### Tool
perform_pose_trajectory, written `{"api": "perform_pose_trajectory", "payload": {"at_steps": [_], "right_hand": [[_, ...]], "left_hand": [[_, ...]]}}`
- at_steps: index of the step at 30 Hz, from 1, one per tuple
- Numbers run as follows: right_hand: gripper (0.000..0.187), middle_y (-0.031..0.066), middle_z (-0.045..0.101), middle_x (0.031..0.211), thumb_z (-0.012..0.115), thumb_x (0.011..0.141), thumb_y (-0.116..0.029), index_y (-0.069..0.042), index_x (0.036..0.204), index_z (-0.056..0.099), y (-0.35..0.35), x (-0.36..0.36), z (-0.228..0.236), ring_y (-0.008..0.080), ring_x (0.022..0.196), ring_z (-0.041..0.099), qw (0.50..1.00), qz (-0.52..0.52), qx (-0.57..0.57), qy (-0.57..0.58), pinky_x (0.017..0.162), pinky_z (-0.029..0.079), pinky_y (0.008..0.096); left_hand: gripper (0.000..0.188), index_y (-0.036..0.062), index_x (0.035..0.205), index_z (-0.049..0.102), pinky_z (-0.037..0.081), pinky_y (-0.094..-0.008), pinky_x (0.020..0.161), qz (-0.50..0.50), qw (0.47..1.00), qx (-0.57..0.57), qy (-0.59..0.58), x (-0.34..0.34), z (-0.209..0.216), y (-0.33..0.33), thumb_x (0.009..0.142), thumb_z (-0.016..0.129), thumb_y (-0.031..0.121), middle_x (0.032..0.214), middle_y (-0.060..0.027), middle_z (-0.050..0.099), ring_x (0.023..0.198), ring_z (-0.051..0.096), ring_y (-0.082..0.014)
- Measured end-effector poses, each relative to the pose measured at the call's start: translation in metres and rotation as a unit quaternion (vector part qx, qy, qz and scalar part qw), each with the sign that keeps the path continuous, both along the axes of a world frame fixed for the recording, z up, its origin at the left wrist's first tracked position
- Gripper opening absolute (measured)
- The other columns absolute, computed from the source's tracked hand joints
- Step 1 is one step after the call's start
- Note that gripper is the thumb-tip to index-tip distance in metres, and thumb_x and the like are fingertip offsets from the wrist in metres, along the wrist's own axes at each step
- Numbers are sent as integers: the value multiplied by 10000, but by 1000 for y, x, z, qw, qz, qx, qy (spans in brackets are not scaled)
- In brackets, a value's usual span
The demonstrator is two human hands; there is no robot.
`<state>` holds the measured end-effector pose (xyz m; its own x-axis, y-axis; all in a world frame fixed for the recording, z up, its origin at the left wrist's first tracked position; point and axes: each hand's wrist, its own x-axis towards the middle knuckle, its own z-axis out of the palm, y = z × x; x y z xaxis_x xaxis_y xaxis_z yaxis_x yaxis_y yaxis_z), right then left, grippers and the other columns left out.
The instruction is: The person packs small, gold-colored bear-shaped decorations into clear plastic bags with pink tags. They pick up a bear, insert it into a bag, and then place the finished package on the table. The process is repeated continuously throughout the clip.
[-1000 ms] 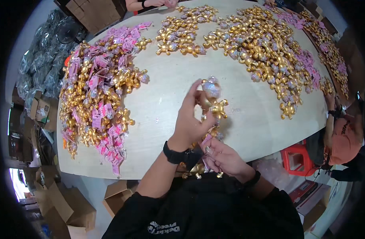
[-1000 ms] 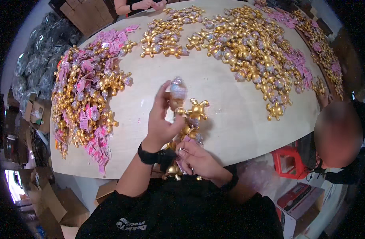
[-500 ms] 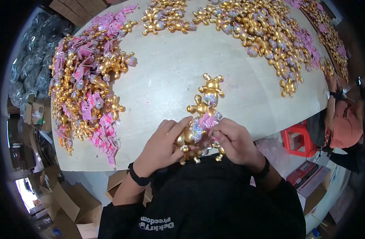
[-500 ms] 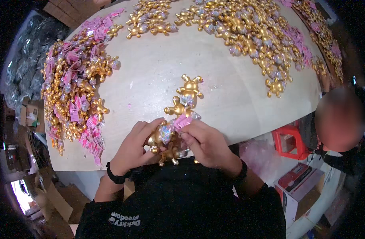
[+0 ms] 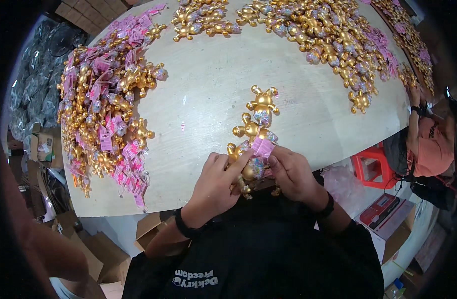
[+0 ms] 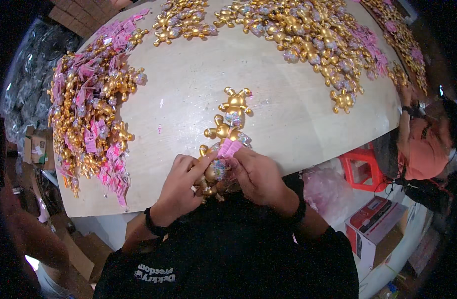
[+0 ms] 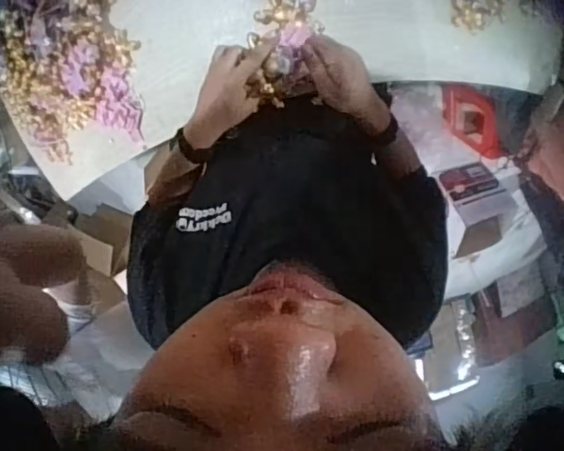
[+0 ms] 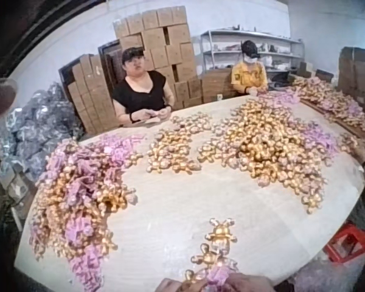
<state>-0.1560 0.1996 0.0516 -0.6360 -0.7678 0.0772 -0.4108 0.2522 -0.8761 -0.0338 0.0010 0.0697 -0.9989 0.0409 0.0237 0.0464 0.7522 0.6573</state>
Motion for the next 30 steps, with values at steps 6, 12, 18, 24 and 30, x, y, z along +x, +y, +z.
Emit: {"api": "perform_pose_trajectory", "payload": {"at_steps": [6,12,18,24,30], "right_hand": [[336,165,622,816,463,1106,-245,3,948,626,7,3,-6,282,733,650,968,-12,-51,-244,700,522,402],[403,115,664,769,427,1125,-269,21,967,657,11,0,-8,193,679,646,967,-2,-41,-250,671,536,346],[414,109,681,790,429,1127,-293,14,991,671,6,2,-9,170,698,656,969,15,-38,-245,674,541,337],[400,124,689,819,440,1118,-302,15,1072,678,3,1,-12,197,693,686,971,16,18,-239,634,569,361],[426,198,655,700,452,1103,-328,11,988,683,-4,1,-12,281,605,673,988,22,97,-115,587,540,412]], "left_hand": [[873,123,1529,483,458,-428,919,19,999,27,-23,1,-3,10,700,714,-23,1039,-144,551,1012,504,-361],[856,114,1524,490,461,-412,879,19,999,26,8,-2,-9,12,705,668,-62,1013,-152,542,972,499,-352],[827,168,1515,501,462,-428,874,38,999,-7,-10,3,-7,8,726,668,-15,977,-149,556,965,501,-364],[799,135,1497,521,459,-437,867,52,998,-43,-9,7,-13,9,733,720,17,978,-145,569,957,517,-343],[835,140,1496,533,455,-432,887,64,994,-92,-17,9,2,12,698,666,-68,974,-137,540,961,499,-339]]}}
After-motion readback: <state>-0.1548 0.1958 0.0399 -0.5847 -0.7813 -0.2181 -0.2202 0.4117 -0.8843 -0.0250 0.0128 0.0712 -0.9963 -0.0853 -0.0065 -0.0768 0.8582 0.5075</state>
